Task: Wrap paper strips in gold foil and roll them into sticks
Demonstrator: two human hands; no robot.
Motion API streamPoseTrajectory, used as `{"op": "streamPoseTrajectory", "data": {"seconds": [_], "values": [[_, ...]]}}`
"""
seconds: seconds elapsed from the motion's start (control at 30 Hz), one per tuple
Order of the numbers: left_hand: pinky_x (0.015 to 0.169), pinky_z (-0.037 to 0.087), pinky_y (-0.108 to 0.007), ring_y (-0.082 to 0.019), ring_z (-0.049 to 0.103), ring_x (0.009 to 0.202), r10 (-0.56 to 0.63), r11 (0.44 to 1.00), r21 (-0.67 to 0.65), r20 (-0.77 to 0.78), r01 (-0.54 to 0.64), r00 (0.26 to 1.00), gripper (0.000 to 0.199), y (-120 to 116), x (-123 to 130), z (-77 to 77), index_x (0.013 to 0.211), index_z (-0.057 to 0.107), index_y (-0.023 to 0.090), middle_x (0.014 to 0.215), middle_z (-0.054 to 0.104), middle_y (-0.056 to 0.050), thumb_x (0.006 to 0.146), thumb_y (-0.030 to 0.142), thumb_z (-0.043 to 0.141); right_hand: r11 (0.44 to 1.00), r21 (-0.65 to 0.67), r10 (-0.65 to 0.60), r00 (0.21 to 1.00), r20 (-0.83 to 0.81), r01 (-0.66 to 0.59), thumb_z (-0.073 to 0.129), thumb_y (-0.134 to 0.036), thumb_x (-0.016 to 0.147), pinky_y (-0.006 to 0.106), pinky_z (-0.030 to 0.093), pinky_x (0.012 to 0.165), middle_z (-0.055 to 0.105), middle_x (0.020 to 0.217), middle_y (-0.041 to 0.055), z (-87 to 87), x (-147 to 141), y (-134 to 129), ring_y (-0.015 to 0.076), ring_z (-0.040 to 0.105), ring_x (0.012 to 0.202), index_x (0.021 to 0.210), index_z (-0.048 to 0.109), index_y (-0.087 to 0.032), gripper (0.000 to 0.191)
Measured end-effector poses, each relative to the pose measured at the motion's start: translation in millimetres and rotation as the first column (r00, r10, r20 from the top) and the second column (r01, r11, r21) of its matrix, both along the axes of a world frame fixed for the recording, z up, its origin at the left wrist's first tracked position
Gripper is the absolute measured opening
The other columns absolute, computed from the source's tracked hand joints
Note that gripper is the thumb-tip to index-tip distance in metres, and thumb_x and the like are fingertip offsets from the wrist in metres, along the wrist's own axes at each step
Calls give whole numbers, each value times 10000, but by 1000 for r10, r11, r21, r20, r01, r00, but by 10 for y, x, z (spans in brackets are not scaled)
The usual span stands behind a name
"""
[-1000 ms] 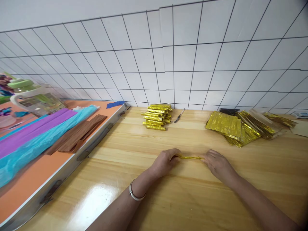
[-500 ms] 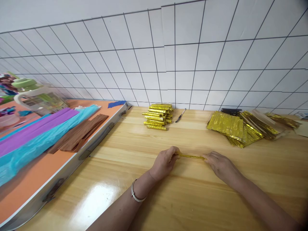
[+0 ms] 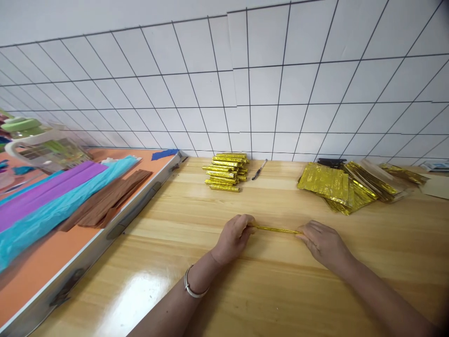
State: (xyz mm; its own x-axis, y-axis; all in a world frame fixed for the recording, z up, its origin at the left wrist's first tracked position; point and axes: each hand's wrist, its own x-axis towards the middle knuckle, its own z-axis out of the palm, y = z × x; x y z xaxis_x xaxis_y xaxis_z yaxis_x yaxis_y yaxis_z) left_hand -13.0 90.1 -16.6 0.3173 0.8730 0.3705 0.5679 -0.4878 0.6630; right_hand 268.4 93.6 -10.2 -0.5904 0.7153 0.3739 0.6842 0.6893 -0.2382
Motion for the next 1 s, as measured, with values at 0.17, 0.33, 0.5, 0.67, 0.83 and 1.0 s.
{"op": "streamPoseTrajectory", "data": {"seconds": [0.17, 0.33, 0.5, 0.67, 0.83, 1.0], "values": [[750, 402, -277, -152, 512, 802, -50, 999, -20, -80, 49, 996, 93, 70, -12, 7, 893, 488, 172, 847, 569, -39, 835, 124, 433, 999, -33, -12, 998, 68, 14, 391, -249, 915, 268, 370, 579, 555, 654, 22, -8, -27, -34, 148, 502, 632, 740, 521, -190, 226], [801, 355, -316, -180, 489, 866, -103, 992, 31, -372, 123, 922, 160, 61, 80, 76, 924, 545, 180, 847, 580, -42, 850, 112, 421, 1000, 6, -29, 988, 153, 29, 384, -237, 913, 274, 358, 585, 538, 650, 22, -62, -95, -33, 150, 479, 638, 696, 490, -187, 247], [791, 338, -326, -180, 490, 814, -113, 979, 80, -548, 186, 829, 124, -19, 345, 174, 805, 546, 167, 786, 582, -42, 875, 177, 444, 999, 51, -5, 985, 172, -4, 404, -225, 903, 274, 356, 584, 543, 639, 20, -18, -194, -68, 148, 475, 630, 685, 500, -191, 241], [732, 344, -322, -176, 505, 748, -154, 961, 84, -633, 264, 759, 75, -13, 578, 225, 825, 538, 164, 781, 601, -46, 857, 171, 471, 999, 54, -16, 981, 192, 5, 427, -199, 888, 277, 357, 601, 551, 654, 21, 7, -230, -89, 151, 479, 640, 687, 505, -190, 216], [701, 333, -318, -174, 517, 734, -175, 946, 97, -647, 308, 742, 87, 100, 755, 241, 824, 537, 166, 770, 611, -47, 821, 113, 468, 994, 92, -65, 983, 174, 49, 419, -175, 880, 278, 354, 610, 547, 670, 26, -18, -163, -44, 161, 483, 660, 708, 506, -192, 194], [689, 319, -316, -173, 527, 736, -162, 952, 109, -620, 288, 768, 90, 173, 850, 241, 821, 544, 169, 758, 617, -42, 797, 112, 479, 993, 95, -86, 979, 185, 69, 404, -155, 876, 278, 343, 613, 538, 646, 21, 0, -61, 11, 156, 475, 648, 697, 509, -192, 211]]}}
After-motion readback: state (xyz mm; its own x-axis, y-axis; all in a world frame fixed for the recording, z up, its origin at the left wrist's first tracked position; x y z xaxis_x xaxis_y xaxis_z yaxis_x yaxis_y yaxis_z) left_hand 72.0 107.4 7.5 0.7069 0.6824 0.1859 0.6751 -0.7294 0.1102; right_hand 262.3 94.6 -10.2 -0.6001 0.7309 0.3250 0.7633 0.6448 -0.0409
